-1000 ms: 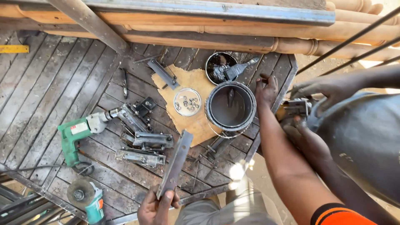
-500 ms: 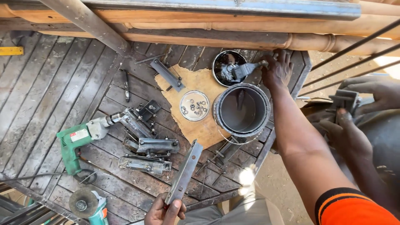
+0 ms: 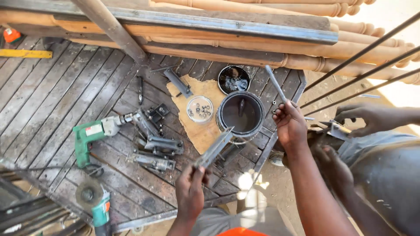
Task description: A person uses a handheld angle grinder to smooth the edges of small metal components on a workshop table.
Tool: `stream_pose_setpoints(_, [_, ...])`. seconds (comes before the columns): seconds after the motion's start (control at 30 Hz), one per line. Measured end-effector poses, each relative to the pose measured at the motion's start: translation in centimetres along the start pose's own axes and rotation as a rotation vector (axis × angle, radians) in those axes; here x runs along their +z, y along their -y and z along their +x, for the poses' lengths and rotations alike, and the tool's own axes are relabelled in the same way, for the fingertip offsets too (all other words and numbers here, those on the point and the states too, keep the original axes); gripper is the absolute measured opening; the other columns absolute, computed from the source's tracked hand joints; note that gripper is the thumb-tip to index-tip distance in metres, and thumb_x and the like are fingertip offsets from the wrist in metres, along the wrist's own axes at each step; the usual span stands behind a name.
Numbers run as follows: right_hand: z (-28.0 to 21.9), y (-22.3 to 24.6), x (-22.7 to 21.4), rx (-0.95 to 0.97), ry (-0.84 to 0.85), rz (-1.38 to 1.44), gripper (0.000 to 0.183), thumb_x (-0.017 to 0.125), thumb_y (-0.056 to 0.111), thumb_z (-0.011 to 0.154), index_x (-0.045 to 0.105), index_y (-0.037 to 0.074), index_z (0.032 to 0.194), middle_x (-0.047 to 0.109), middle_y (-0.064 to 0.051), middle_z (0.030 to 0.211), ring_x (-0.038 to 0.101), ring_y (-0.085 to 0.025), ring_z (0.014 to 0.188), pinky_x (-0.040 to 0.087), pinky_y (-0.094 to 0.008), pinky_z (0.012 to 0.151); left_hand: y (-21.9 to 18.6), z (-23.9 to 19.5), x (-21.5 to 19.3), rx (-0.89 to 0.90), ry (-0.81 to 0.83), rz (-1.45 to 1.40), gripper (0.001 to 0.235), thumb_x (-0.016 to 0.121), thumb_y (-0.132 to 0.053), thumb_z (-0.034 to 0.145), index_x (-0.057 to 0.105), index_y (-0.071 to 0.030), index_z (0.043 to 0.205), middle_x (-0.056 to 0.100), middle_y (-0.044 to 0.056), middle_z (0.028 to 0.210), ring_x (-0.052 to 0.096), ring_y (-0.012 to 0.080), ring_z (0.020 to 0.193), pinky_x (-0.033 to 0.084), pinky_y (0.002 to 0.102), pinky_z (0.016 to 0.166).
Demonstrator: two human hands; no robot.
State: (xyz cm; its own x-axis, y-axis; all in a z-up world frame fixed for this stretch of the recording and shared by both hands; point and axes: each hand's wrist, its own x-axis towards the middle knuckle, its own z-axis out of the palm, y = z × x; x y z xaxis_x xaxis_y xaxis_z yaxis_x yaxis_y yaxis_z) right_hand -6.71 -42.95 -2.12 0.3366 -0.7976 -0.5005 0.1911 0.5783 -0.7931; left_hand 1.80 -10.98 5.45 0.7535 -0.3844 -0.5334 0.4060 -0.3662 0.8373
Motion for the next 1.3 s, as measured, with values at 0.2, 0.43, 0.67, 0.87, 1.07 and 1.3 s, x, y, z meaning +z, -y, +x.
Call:
stream_pose_setpoints(0.2, [-2.4, 1.2, -2.9, 0.153, 0.189, 0.572, 0.014, 0.064, 0.015, 0.092, 0.069, 0.009, 0.103, 0.049, -0.002, 0.071, 0.045, -0.014, 0.062, 0.039, -0.027, 0.059, 0.6, -1.1, 3.4, 0.075, -0.167, -0.416, 0.026, 0.057, -0.019, 0.100, 0.065, 0.002, 0.087, 0.070, 0.018, 0.070, 0.057, 0.0202, 0.052, 0.048, 0.032, 0.052])
stream_pose_setpoints(0.43, [-4.8, 4.6, -0.1, -0.260, 0.413, -0.623, 0.024, 0.048, 0.017, 0.108, 0.060, 0.004, 0.125, 0.066, -0.007, 0.085, 0.058, -0.013, 0.066, 0.048, -0.024, 0.055, 0.6, -4.3, 3.7, 0.124, -0.393, -0.526, 0.027, 0.056, -0.023, 0.102, 0.067, 0.000, 0.092, 0.068, 0.011, 0.072, 0.056, 0.0169, 0.052, 0.052, 0.033, 0.049])
stream_pose_setpoints(0.67, [-1.9, 0.1, 2.8, -0.616, 0.500, -1.338, 0.027, 0.054, 0.036, 0.099, 0.065, 0.018, 0.117, 0.075, -0.010, 0.102, 0.069, -0.034, 0.089, 0.047, -0.047, 0.067, 0.7, -3.2, 1.4, 0.166, -0.343, -0.560, 0.026, 0.059, -0.019, 0.101, 0.068, 0.003, 0.091, 0.067, 0.013, 0.070, 0.058, 0.0179, 0.054, 0.053, 0.036, 0.044])
stream_pose_setpoints(0.87, [-0.5, -2.9, 3.1, -0.766, 0.512, -1.453, 0.020, 0.062, 0.033, 0.099, 0.065, 0.025, 0.118, 0.073, -0.011, 0.089, 0.071, -0.039, 0.090, 0.055, -0.053, 0.081, -0.2, -1.4, 0.4, 0.139, -0.276, -0.532, 0.025, 0.059, -0.016, 0.103, 0.063, -0.005, 0.081, 0.069, 0.015, 0.070, 0.061, 0.0164, 0.052, 0.054, 0.030, 0.047])
stream_pose_setpoints(1.07, [-1.4, -2.9, 3.8, -0.846, 0.410, -1.463, 0.023, 0.060, 0.043, 0.101, 0.064, 0.034, 0.122, 0.071, -0.007, 0.093, 0.070, -0.036, 0.090, 0.055, -0.051, 0.083, 0.3, -0.3, 0.1, 0.101, -0.219, -0.524, 0.024, 0.063, -0.017, 0.101, 0.061, -0.005, 0.080, 0.069, 0.016, 0.068, 0.061, 0.0171, 0.053, 0.053, 0.030, 0.047])
stream_pose_setpoints(1.3, [-5.0, -2.5, 2.7, -1.114, 0.544, -1.462, 0.018, 0.060, 0.034, 0.100, 0.067, 0.025, 0.115, 0.069, -0.005, 0.091, 0.071, -0.035, 0.083, 0.057, -0.050, 0.071, 0.1, 0.1, 0.3, 0.106, -0.153, -0.488, 0.025, 0.060, -0.015, 0.104, 0.064, -0.003, 0.083, 0.068, 0.016, 0.069, 0.060, 0.0171, 0.055, 0.054, 0.030, 0.050])
